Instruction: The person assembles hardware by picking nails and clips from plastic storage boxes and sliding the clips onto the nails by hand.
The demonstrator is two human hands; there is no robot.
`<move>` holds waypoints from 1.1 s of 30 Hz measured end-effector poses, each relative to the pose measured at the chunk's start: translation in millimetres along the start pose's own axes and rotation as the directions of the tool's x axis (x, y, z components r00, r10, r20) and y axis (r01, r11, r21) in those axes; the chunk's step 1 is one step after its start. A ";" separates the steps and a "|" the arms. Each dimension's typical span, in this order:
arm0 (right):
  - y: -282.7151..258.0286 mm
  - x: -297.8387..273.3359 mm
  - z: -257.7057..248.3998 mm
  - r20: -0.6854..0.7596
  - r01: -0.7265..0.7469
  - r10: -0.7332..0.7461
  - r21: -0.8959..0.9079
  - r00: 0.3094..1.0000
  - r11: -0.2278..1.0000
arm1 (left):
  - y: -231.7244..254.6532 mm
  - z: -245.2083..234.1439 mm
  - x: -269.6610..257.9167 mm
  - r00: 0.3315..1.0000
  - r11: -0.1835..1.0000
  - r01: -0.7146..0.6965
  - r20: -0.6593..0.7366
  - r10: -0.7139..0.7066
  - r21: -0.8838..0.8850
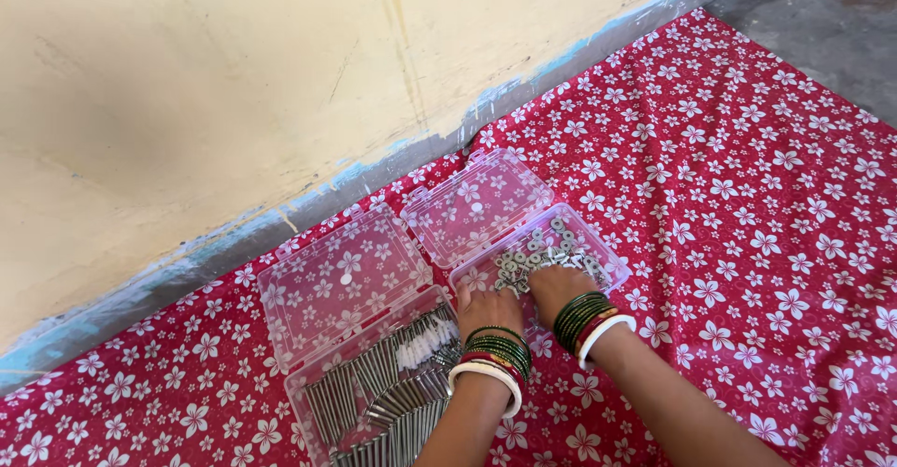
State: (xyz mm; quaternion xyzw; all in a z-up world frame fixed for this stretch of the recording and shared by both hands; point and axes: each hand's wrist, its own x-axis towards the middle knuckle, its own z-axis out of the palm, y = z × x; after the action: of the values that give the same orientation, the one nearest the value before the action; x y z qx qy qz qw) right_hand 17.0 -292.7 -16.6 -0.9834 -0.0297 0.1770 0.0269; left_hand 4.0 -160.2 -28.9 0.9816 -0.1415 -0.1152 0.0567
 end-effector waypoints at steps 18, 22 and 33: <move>68.5 10.7 -27.3 0.163 0.019 -0.123 0.527 0.979 0.850 | 15.2 -40.6 0.1 0.918 0.987 -0.059 0.381 0.113 -0.152; 53.2 9.7 -18.9 0.170 0.207 -0.284 0.366 0.944 0.907 | 13.9 -36.5 3.6 0.893 0.980 -0.076 0.425 0.149 -0.185; 78.2 7.9 -55.4 -0.063 -0.126 0.195 0.564 0.979 0.816 | -3.2 -23.9 -32.3 0.977 0.868 -0.120 -0.214 0.016 -0.482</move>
State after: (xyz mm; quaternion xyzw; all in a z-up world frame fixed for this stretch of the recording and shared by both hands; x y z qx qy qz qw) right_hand 47.6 -372.5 27.6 -0.9404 0.1081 0.1211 0.2988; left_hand -19.6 -145.8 0.5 0.9356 -0.1355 -0.0449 0.3230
